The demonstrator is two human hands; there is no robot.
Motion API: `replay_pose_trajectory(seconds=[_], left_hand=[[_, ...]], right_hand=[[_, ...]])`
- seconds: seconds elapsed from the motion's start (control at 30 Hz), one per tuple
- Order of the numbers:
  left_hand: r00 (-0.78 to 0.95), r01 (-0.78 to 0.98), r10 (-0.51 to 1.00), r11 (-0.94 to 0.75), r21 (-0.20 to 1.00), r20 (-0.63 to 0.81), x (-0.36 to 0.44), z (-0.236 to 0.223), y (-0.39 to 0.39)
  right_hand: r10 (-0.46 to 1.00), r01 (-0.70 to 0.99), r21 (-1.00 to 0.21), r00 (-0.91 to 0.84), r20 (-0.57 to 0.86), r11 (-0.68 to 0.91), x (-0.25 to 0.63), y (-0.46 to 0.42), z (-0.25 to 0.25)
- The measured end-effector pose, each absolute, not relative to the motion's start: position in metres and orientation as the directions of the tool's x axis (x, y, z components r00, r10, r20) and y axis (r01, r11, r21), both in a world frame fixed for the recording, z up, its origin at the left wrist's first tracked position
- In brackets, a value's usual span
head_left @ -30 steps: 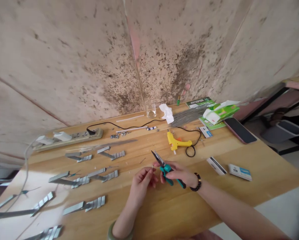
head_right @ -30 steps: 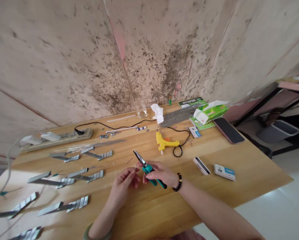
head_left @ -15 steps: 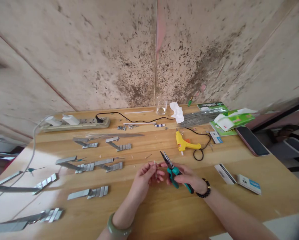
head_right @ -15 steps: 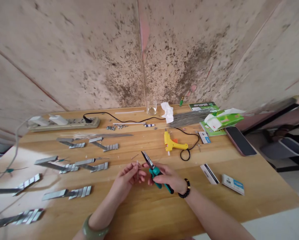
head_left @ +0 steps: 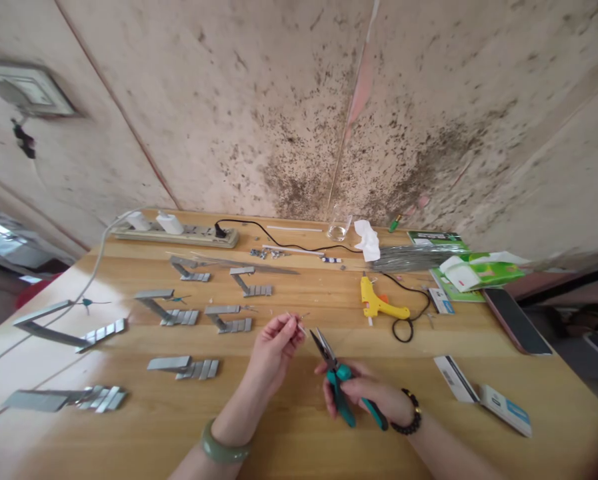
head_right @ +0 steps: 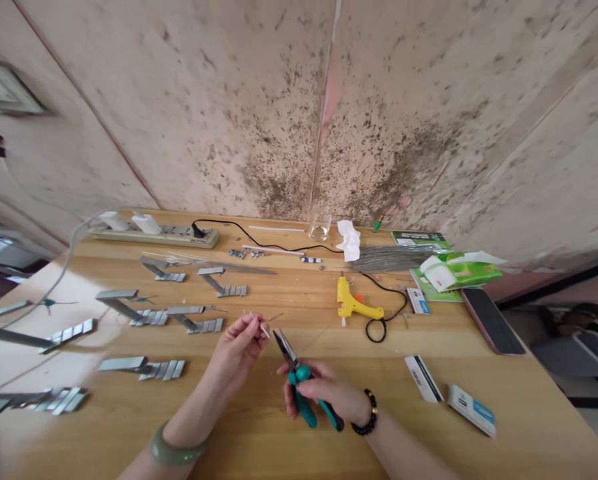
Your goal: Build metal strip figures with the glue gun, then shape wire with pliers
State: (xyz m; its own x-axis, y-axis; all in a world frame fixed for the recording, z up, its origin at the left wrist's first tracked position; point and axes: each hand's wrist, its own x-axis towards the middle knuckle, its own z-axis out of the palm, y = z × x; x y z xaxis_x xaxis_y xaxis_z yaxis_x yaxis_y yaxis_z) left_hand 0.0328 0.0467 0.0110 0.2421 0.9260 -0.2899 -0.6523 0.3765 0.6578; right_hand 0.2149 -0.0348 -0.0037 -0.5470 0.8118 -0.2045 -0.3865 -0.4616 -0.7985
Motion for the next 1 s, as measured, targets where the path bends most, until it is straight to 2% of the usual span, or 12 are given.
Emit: replay_pose_trajectory(seconds=[0.13,0.37,0.57,0.8,1.0], left_hand=[[0.242,-0.658,0.917,0.395,0.641,-0.317,0.034,0.009,0.047],[0.207,-0.651,0.924,0.376,0.66,-0.321,0.035,0.009,0.046],[0.177,-0.611,0.936,0.348,0.711,-0.306,0.036,0.012,0.043],[0.139,-0.448,0.965,0.262,0.855,-0.222,0.04,0.01,0.037],[0.09,-0.44,0.975,0.222,0.87,-0.203,0.04,0.005,0.036]], right_hand=[[0.846,-0.326,-0.87,-0.506,-0.17,-0.37,0.211,-0.038,0.003],[0.948,-0.17,-0.969,-0.293,-0.125,-0.18,0.209,-0.041,0.006],[0.931,-0.151,-0.962,-0.322,-0.172,-0.229,0.206,-0.043,0.007],[0.924,-0.143,-0.951,-0.313,-0.22,-0.275,0.202,-0.042,0.011],[0.929,-0.162,-0.95,-0.303,-0.211,-0.268,0.201,-0.041,0.007]])
